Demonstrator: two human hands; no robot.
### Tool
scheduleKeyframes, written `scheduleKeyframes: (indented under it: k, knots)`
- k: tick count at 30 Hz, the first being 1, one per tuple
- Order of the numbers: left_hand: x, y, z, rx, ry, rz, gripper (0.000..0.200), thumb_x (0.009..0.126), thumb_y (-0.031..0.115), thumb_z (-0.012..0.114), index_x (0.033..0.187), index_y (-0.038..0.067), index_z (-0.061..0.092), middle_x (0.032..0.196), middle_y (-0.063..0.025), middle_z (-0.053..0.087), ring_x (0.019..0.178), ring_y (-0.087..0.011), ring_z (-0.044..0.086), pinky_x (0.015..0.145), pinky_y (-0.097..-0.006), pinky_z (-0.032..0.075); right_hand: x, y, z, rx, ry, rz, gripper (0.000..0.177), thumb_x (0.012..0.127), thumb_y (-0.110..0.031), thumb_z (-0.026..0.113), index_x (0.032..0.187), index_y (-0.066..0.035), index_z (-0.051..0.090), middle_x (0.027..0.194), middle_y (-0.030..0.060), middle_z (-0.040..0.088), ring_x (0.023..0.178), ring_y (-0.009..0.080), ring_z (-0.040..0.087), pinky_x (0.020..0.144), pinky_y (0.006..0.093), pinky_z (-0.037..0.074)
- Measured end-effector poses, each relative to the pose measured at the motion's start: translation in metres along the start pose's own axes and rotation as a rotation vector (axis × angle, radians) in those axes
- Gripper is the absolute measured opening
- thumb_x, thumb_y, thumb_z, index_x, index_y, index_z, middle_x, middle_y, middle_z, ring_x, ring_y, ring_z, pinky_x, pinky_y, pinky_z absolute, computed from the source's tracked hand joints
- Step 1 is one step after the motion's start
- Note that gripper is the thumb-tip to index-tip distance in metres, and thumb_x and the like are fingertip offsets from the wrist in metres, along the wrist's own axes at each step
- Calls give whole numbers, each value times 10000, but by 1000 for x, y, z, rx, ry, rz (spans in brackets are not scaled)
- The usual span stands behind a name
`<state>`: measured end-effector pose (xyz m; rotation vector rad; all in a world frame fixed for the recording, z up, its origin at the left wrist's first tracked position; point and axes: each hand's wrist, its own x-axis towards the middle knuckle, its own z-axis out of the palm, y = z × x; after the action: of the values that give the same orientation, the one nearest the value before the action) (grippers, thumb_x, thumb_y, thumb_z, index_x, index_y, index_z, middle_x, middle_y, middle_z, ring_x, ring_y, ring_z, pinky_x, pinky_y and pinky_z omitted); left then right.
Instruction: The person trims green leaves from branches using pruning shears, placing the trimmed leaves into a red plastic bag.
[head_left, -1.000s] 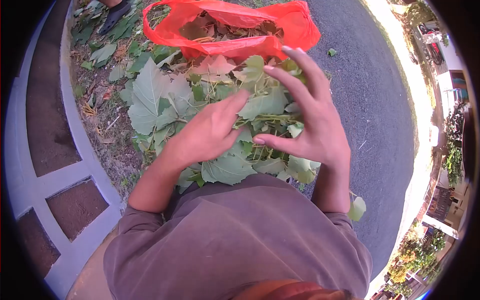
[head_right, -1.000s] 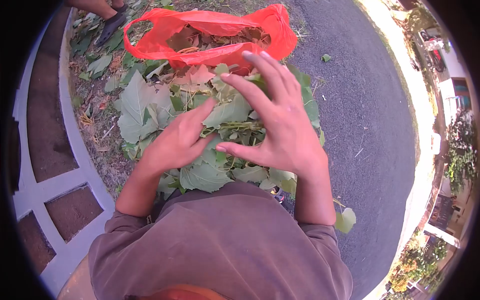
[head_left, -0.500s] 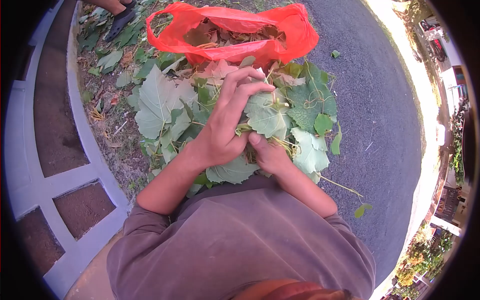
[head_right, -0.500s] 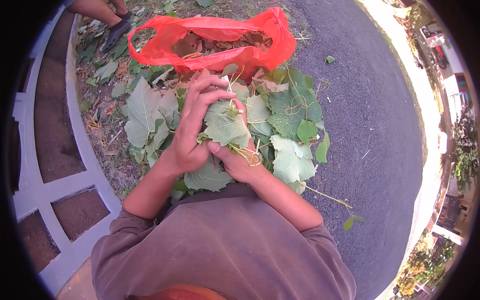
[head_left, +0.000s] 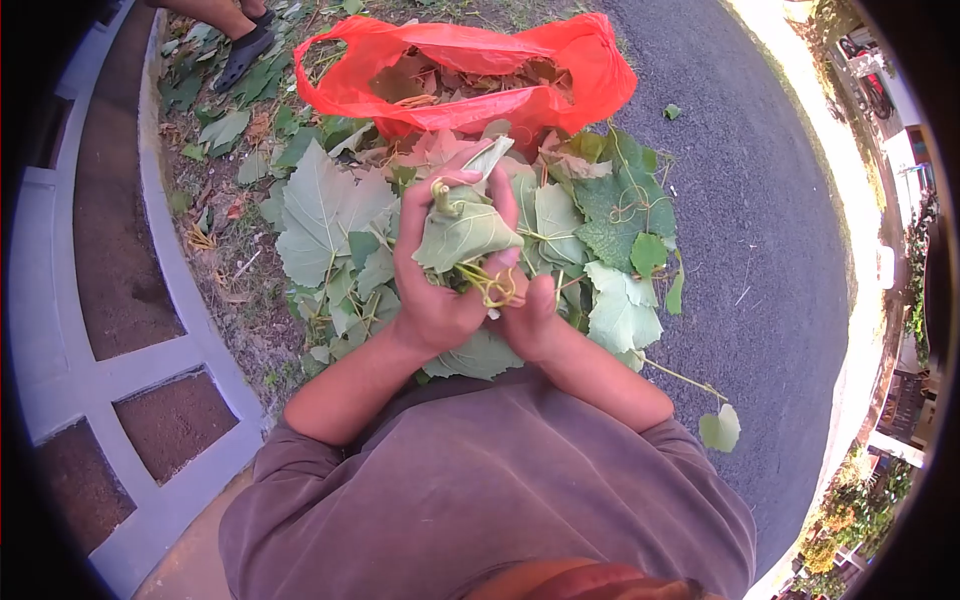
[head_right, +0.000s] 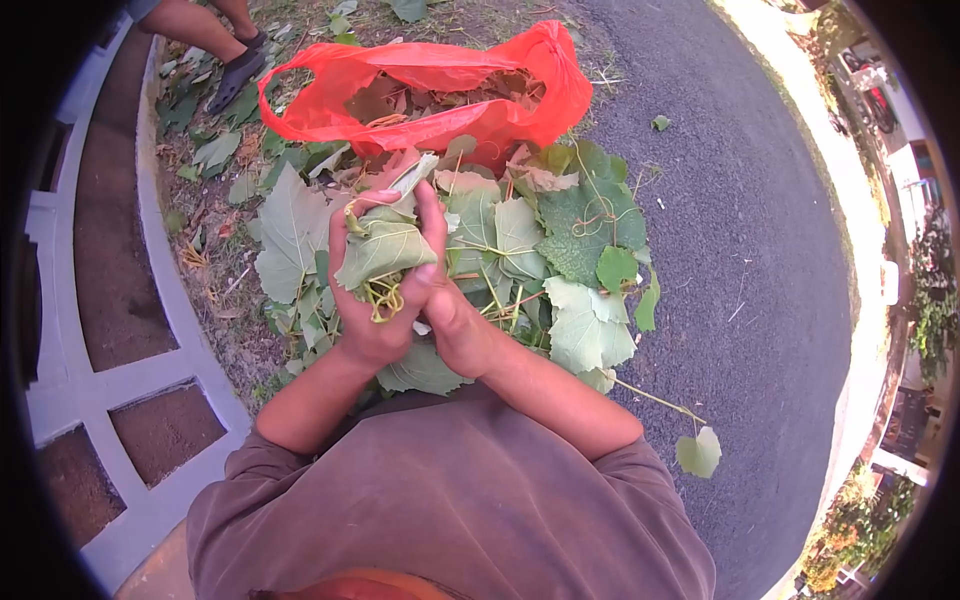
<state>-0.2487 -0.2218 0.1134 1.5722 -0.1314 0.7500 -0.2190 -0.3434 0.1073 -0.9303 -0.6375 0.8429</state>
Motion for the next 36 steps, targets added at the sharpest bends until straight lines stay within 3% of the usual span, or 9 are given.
scheduleKeyframes:
  k: [3, 6, 8, 12, 17, 22, 27, 29, 36]
  knots:
    - [9, 4, -24, -108, 39, -159, 538, 896, 103, 677, 1372, -1, 448, 1339, -220, 561, 1258, -291, 591, 1036, -447, 494, 11, -2, 3, -127, 115, -171, 1223, 907, -831, 485, 1644, 10, -9, 1680, 227, 150, 1567, 350, 151, 1265, 491, 156]
    - [33, 11, -42, -414, 245, -276, 456, 910, 7, 546, 1357, -3, 453, 1162, -180, 606, 1054, -230, 647, 838, -408, 591, 14, -27, 1, -636, 121, -197, 1193, 907, -646, 671, 1642, 3, -9, 1662, 275, 163, 1567, 402, 141, 1262, 535, 143]
    - [47, 14, -63, -532, 227, -244, 435, 924, 23, 511, 1355, 9, 460, 1136, -157, 596, 986, -207, 617, 790, -398, 580, 11, -41, -12, -1127, 74, -240, 1238, 829, -483, 810, 1643, -35, -9, 1680, 263, 131, 1567, 419, 159, 1261, 523, 191]
    - [80, 22, -91, -913, 158, -177, 397, 960, 83, 464, 1356, 57, 479, 1087, -97, 569, 831, -173, 505, 659, -356, 503, 8, -51, -18, -1261, 42, -6, 1188, 813, -492, 828, 1636, -35, 102, 1645, 289, 232, 1544, 439, 228, 1256, 544, 215]
    - [104, 36, -94, -1025, 67, -128, 356, 1003, 113, 479, 1357, 81, 479, 1233, -107, 588, 872, -171, 501, 702, -362, 463, 7, -35, -34, -1085, 100, -14, 1067, 876, -500, 762, 1629, -39, 163, 1588, 297, 352, 1493, 436, 352, 1233, 506, 258]
    - [102, 46, -82, -1168, 96, -168, 308, 1008, 124, 490, 1312, 78, 501, 1203, -107, 585, 875, -179, 502, 710, -357, 467, 22, -25, -66, -56, 346, 236, 870, 977, -408, 679, 1620, -64, 206, 1487, 231, 488, 1352, 306, 529, 1160, 439, 370]
    - [115, 86, -82, -1305, -149, -202, 229, 1020, 166, 496, 1225, 64, 485, 1000, -72, 502, 889, -203, 510, 814, -337, 482, 30, -43, -66, -466, 367, 185, 862, 969, -482, 663, 1606, -53, 271, 1429, 220, 517, 1330, 285, 539, 1100, 409, 423]
    - [123, 99, -81, -1302, -193, -205, 236, 1012, 175, 515, 1219, 66, 476, 994, -73, 500, 897, -205, 510, 824, -336, 483, 31, -49, -65, -969, 432, 76, 914, 940, -527, 685, 1594, -24, 292, 1449, 245, 506, 1344, 311, 528, 1130, 429, 406]
    - [152, 119, -70, -1255, -323, -176, 265, 978, 198, 558, 1173, 38, 477, 991, -79, 524, 888, -214, 524, 852, -351, 488, 15, -62, -12, -765, 133, -76, 1070, 832, -534, 797, 1578, 28, 275, 1503, 283, 468, 1411, 369, 478, 1180, 472, 371]
